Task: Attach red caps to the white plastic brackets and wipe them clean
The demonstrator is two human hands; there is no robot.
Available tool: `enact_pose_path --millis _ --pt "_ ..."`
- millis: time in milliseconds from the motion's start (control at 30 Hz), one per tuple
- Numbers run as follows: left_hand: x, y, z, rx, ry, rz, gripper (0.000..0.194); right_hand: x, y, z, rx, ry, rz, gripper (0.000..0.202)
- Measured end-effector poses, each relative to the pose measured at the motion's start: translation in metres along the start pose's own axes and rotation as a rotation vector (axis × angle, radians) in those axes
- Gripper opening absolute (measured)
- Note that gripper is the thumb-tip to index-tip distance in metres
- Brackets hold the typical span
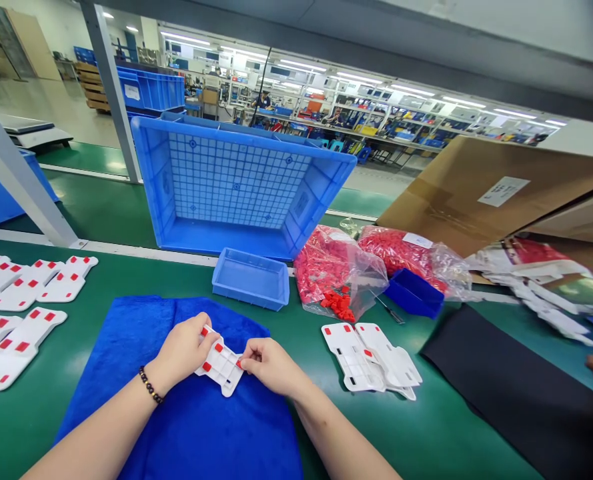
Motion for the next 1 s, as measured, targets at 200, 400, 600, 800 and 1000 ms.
enact_pose_path --millis 200,400,600,800,1000 --pt "0.001 -0.001 0.000 -0.003 0.008 0.006 0.012 -0.005 -0.007 0.003 -0.098 0.143 0.203 0.017" --pt "0.000 0.000 0.000 -0.004 -0.015 0.120 0.014 -0.001 -0.020 0.006 -0.171 -0.004 0.276 0.014" --pt "-0.004 0.001 0.002 0.162 0.117 0.210 0.017 -0.025 -0.049 0.022 -0.441 0.128 0.296 0.014" --pt "-0.018 0.026 0.012 0.497 0.027 0.043 0.012 -0.030 -0.048 0.025 -0.554 0.200 0.501 0.013" --pt "-0.004 0.021 0.016 0.393 -0.163 -0.037 0.056 -0.031 -0.038 0.028 -0.360 -0.013 0.513 0.064"
Point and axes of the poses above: each hand's wrist, its own z-axis away from the middle knuckle, its own x-axis out of the palm, y = z × x, the point moved 6 cm from there along -z, towards the middle knuckle, and after that the axes turned 10 degrees about -z, right-handed, at the moved point
